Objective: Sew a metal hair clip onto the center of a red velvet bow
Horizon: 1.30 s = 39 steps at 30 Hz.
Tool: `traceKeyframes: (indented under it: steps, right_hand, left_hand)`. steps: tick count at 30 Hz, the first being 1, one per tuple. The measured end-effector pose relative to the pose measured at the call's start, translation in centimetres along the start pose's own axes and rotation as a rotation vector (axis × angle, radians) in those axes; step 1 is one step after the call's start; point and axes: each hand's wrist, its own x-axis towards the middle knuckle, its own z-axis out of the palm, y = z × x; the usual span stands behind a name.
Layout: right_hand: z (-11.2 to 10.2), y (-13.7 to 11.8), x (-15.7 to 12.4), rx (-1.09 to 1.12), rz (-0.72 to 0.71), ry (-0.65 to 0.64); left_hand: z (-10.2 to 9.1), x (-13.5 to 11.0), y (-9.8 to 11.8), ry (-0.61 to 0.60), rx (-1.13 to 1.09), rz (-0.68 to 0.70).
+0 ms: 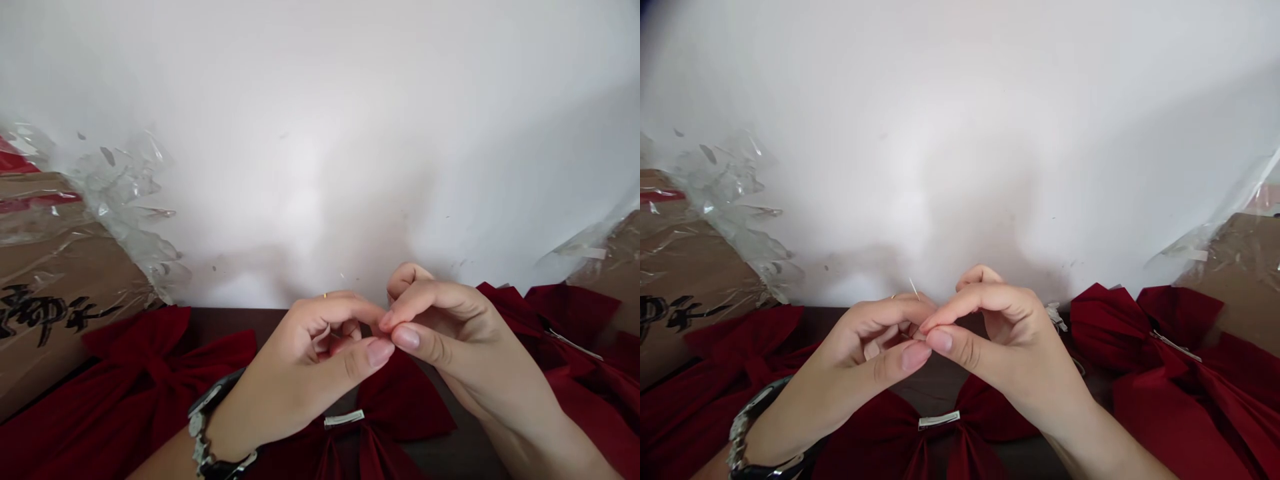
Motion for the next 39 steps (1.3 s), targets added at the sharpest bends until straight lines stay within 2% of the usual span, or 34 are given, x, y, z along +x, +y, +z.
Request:
traceKeyframes:
  steps: [4,9,12,18,24,30,36,39]
  right_hand:
    - [0.1,-0.1,-0.1,-0.016,-0.037,-0.007]
    - [0.0,-0.2,-0.1,0.003,-0.030,-0.016]
    - [0.0,-0.3,-0.2,0.025,-0.036,-0.036]
    - [0.3,-0.4,-0.3,0.120,0.018,-0.043]
    - [0.7,0.1,-0.2,0.330,0.121,-0.076]
    - [0.8,0.1,-0.4,0.339,0.113,-0.051]
    - [0.9,0.2,-0.2,0.300,0.094,-0.049]
    - [0.8,0.2,-0.2,0.287,0.079,-0.045]
  left_hand:
    - [0.1,0.0,0.0,-0.005,-0.081,-0.047]
    - [0.7,0.0,0.2,-0.039,-0.324,-0.052]
    - [1.0,-0.1,0.4,-0.047,-0.387,-0.084]
    - [0.8,-0.4,0.2,-0.013,-0.213,-0.169]
    - [1.2,-0.3,-0.3,0.056,-0.137,-0.137]
    - [1.4,-0.1,-0.6,0.064,-0.109,-0.098]
    - [1.5,0.0,-1.2,0.000,-0.109,-0.116]
    - [1.6,0.1,-1.3,0.034,-0.120,-0.108]
